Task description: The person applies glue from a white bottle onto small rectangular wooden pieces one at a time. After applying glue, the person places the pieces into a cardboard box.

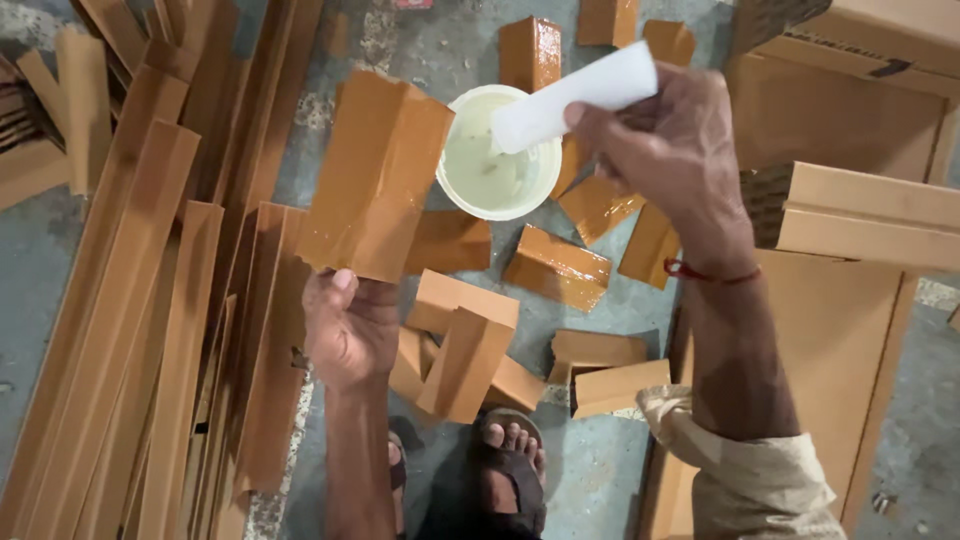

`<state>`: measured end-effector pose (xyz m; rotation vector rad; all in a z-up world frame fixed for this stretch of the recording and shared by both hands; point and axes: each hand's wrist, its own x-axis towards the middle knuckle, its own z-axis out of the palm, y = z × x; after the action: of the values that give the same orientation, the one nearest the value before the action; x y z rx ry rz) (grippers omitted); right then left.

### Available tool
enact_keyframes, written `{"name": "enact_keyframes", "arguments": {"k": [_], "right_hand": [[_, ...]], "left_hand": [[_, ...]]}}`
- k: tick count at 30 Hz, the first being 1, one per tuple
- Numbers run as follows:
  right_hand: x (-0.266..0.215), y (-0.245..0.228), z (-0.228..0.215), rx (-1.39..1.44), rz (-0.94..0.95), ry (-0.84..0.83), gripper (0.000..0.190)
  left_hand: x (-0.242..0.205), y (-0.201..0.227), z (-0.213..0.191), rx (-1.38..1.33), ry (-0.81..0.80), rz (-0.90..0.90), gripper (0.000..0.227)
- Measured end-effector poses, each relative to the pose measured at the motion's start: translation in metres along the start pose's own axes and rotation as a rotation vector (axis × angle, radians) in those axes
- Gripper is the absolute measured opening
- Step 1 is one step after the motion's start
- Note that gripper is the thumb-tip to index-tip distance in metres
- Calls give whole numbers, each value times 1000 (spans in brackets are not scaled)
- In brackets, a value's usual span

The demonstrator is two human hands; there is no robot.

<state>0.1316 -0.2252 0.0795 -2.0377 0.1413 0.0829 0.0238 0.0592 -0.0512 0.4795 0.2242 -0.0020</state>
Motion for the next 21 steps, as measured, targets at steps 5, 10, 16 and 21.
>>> {"name": "enact_keyframes", "arguments": {"k": [5,10,16,21], "right_hand": [[3,47,11,482,297,117,24],[-1,78,16,512,394,122,23],[-15,64,13,154,202,135,23],[-16,52,14,-85,-41,148,22]], "left_hand": [[-3,-6,3,-30,-11,-32,33],[-6,-16,6,-35,-13,-40,29],[-8,-21,13,18,-3,-48,31],[-11,-27,10,32,-42,-57,29]]}}
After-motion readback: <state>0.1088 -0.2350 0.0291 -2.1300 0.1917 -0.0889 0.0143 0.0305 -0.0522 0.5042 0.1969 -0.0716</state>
